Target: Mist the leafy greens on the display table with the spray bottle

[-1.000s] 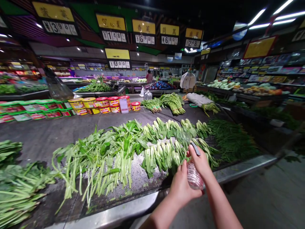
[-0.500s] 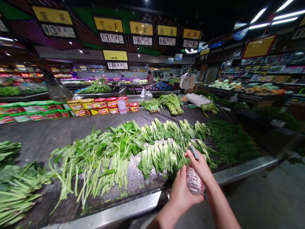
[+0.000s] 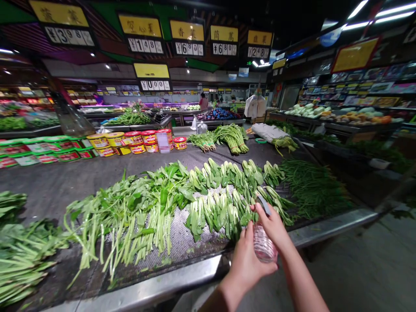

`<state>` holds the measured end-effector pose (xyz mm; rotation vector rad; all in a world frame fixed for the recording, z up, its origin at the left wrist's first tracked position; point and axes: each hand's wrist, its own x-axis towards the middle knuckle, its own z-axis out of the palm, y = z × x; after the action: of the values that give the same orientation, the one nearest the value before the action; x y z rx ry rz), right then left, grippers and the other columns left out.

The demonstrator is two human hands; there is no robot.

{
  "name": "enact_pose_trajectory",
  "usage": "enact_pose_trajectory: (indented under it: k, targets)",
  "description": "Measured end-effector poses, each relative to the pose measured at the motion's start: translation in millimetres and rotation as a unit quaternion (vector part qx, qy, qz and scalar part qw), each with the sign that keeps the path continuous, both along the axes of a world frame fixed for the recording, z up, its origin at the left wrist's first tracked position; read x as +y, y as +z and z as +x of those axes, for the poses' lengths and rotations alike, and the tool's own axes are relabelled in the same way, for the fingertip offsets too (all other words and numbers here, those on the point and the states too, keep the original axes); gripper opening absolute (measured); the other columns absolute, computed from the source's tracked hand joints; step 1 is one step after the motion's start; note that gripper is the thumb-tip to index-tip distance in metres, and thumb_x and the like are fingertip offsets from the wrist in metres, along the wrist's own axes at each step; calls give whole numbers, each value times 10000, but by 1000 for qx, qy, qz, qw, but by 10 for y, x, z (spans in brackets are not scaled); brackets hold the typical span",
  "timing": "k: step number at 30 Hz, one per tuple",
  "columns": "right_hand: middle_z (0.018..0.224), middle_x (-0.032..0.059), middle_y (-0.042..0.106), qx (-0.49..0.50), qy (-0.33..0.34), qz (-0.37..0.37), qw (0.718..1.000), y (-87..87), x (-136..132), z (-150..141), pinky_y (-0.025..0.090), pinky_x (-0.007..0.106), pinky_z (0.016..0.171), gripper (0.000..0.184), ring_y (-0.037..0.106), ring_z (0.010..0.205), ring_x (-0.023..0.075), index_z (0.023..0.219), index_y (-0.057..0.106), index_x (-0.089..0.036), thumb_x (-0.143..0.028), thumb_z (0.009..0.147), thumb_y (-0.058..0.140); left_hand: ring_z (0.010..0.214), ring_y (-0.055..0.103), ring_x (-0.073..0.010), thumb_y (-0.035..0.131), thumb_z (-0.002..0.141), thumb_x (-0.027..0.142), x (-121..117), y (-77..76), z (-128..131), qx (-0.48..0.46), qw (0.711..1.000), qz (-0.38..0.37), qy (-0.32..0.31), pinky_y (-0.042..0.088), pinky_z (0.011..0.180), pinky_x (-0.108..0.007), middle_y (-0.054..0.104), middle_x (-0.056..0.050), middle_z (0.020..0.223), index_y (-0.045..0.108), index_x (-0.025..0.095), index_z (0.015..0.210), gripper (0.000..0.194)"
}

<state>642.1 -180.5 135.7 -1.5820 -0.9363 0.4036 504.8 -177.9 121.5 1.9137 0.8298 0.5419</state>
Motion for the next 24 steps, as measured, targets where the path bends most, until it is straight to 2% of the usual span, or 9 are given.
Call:
enact_pose_trajectory:
  k: [2, 9, 16, 20, 24]
  targets:
    - [912, 71, 690, -1, -11, -2, 1000, -7, -10, -22, 468, 376, 806, 468, 627, 873, 242, 1067, 624, -203, -560, 797, 486, 1191, 445, -306, 811, 419, 287, 3, 6, -21, 5, 1000, 1, -11, 348, 1045, -370, 433, -151, 1328, 249, 121, 1410, 1151]
    - [862, 69, 681, -6, -37, 7, 999, 42, 15, -103, 459, 371, 772, 412, 620, 817, 237, 969, 629, -213, -556, 807, 469, 1171, 459, -302, 791, 437, 278, 80, 30, -72, 1, 999, 15, -34, 362, 1030, -357, 444, -151, 1310, 239, 100, 1410, 1133]
    - [703, 51, 640, -34, -71, -15, 997, 161, 64, -120, 447, 340, 672, 413, 584, 672, 204, 726, 598, -206, -572, 824, 432, 1155, 477, -300, 770, 449, 277, 179, 149, -72, 11, 998, 16, -57, 378, 1017, -358, 452, -171, 1306, 254, 75, 1399, 1100]
    - [670, 39, 624, -33, -89, -18, 995, 142, 70, -156, 447, 332, 638, 411, 576, 637, 196, 813, 622, -194, -562, 825, 440, 1166, 471, -291, 771, 452, 269, 225, 162, -118, 11, 997, 20, -75, 373, 1021, -355, 453, -157, 1310, 241, 95, 1405, 1104]
    - [807, 59, 674, -21, -94, 0, 995, 113, 67, -205, 460, 331, 709, 417, 616, 765, 209, 935, 641, -193, -550, 820, 460, 1176, 460, -302, 781, 444, 270, 261, 131, -167, 13, 996, 23, -86, 366, 1024, -342, 435, -171, 1322, 238, 72, 1406, 1123]
